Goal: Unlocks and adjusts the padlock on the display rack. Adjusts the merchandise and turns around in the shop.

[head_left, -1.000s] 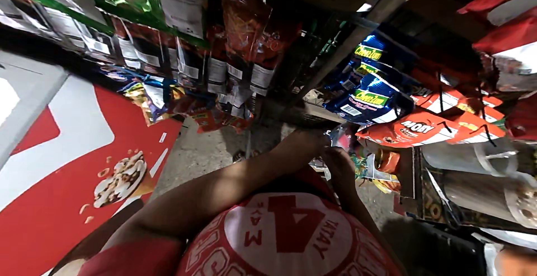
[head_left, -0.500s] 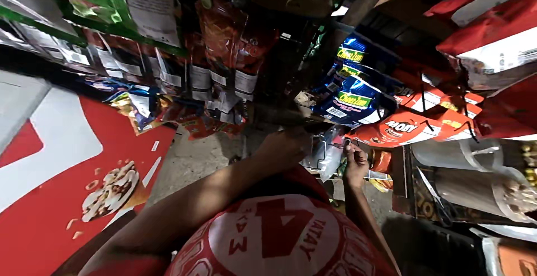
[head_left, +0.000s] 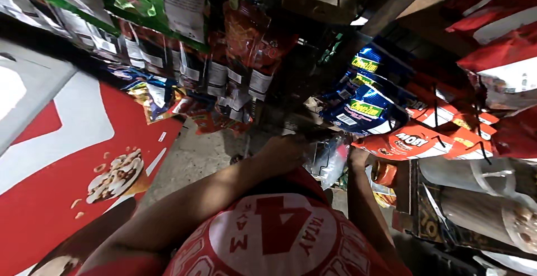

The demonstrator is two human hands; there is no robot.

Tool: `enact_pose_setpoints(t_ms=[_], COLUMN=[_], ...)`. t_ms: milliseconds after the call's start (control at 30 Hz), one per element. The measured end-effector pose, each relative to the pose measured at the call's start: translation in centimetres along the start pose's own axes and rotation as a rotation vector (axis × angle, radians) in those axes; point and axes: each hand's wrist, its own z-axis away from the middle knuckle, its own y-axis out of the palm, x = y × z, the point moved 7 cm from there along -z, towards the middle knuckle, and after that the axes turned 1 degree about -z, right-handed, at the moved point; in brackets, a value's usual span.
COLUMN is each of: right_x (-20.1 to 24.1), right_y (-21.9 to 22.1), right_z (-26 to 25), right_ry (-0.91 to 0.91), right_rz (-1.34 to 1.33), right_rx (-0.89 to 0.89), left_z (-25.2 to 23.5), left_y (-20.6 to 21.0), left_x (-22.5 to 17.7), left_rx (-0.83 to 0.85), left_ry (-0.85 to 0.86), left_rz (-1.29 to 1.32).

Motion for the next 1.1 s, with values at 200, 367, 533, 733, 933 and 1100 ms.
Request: enact_pose_setpoints(t_ms=[200,367,533,733,933,1100], right_x=[-1.8,-3.8,9.3,25.6,28.9,30.3], right_y=[1.8,2.2,0.7,-5.6,-3.9,-4.3], right_z=[-2.2,2.7,11.4,10.4,6.5,3.6], right_ry=[-0.154,0.114,-0.237,-0.86,-0.46,-0.423], right_rz=[0.335,-0.132,-0.064,-0.392,-0.528,-0.49], right_rx=[0.117,0.362,1.004,0.341,0.377,0.351], left_z=[0.4,1.3,2.8,3.1,-0.3,0.6], left_y=[-0.8,-4.1,-8.9,-15.9,-18.0,-17.8], left_x=[0.6,1.6,-1.3,-10.1,-8.6,-8.0], left_rx=[0.057,-0.129,-0.691,-1.084,-0.907,-0.907], left_ry=[-0.151,-0.227,0.167,0.505,0.334,0.375], left_rz=[0.015,-0.002,-0.228,-0.686,-0.91,-0.929])
